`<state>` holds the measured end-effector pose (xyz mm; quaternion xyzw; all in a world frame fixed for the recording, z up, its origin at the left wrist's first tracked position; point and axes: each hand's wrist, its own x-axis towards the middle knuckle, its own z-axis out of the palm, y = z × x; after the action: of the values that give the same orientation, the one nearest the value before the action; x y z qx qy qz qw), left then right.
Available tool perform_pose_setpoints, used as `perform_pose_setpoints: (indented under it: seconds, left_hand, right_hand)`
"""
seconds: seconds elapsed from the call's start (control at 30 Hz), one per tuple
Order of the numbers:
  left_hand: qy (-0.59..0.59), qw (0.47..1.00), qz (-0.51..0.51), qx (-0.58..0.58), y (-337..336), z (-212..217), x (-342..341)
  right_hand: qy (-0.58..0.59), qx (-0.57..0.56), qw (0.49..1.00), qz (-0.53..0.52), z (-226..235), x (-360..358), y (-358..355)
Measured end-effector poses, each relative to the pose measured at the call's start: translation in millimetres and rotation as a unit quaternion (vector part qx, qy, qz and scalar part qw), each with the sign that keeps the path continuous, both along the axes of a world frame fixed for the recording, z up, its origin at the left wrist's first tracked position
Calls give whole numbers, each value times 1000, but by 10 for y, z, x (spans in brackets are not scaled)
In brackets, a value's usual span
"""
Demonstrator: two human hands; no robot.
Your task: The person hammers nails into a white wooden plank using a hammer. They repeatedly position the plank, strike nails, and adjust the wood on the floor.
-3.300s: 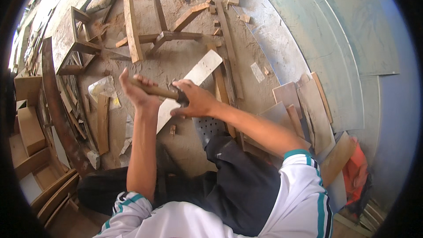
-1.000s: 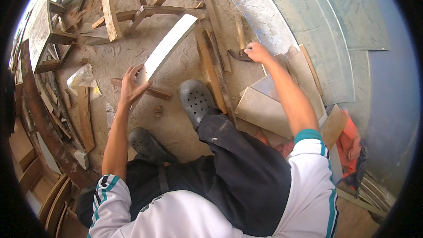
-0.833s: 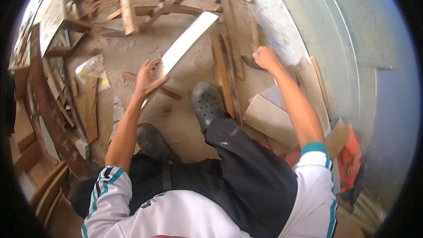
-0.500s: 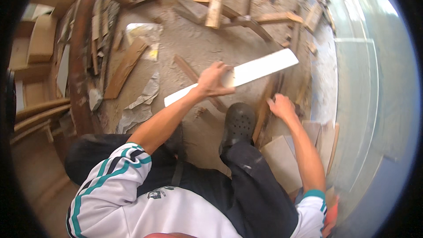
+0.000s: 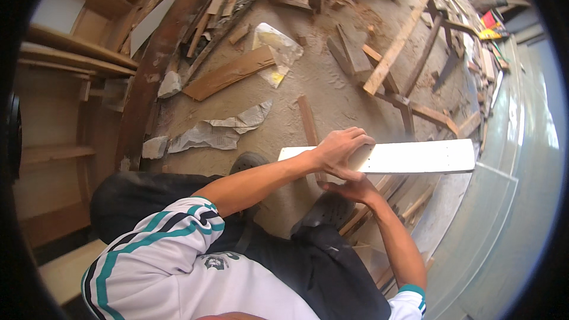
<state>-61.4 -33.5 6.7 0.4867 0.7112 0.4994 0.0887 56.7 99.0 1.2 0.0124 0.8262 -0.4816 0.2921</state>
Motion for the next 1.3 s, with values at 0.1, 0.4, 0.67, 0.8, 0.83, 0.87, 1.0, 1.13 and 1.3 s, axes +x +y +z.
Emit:
perform_pose_setpoints:
  seconds: [0.1,0.4,0.67,0.8,0.83,0.87,1.0,1.13,1.3]
  left_hand:
    - [-1,999,48,3,-38,196,-59]
    - [-63,960,272,20,-552,392,-199]
    - [-242,847,473,37,-1119,184,-329]
    - [-250,787,561,55,-1336,-51,-415]
    - [-242,779,575,65,-1379,-100,-441]
    - [-264,765,582,82,-1402,-141,-456]
    - [-308,732,597,114,-1435,-321,-472]
    - [-396,711,547,193,-1347,-444,-463]
    - [-420,747,501,125,-1197,-616,-474]
  right_hand:
    - [114,-50,988,89,-68,-229,-100]
    - [6,-241,970,38,-31,-548,-614]
    - [-63,-228,970,54,-129,-743,-971]
    - [-64,-208,974,64,-174,-813,-1055]
    - [-68,-206,974,57,-180,-807,-1055]
    - [-71,-204,975,51,-184,-797,-1045]
    - [-109,-241,964,0,-318,-797,-946]
    - [-126,-219,967,-20,-318,-876,-782]
    - [-116,-220,967,-49,-480,-887,-492]
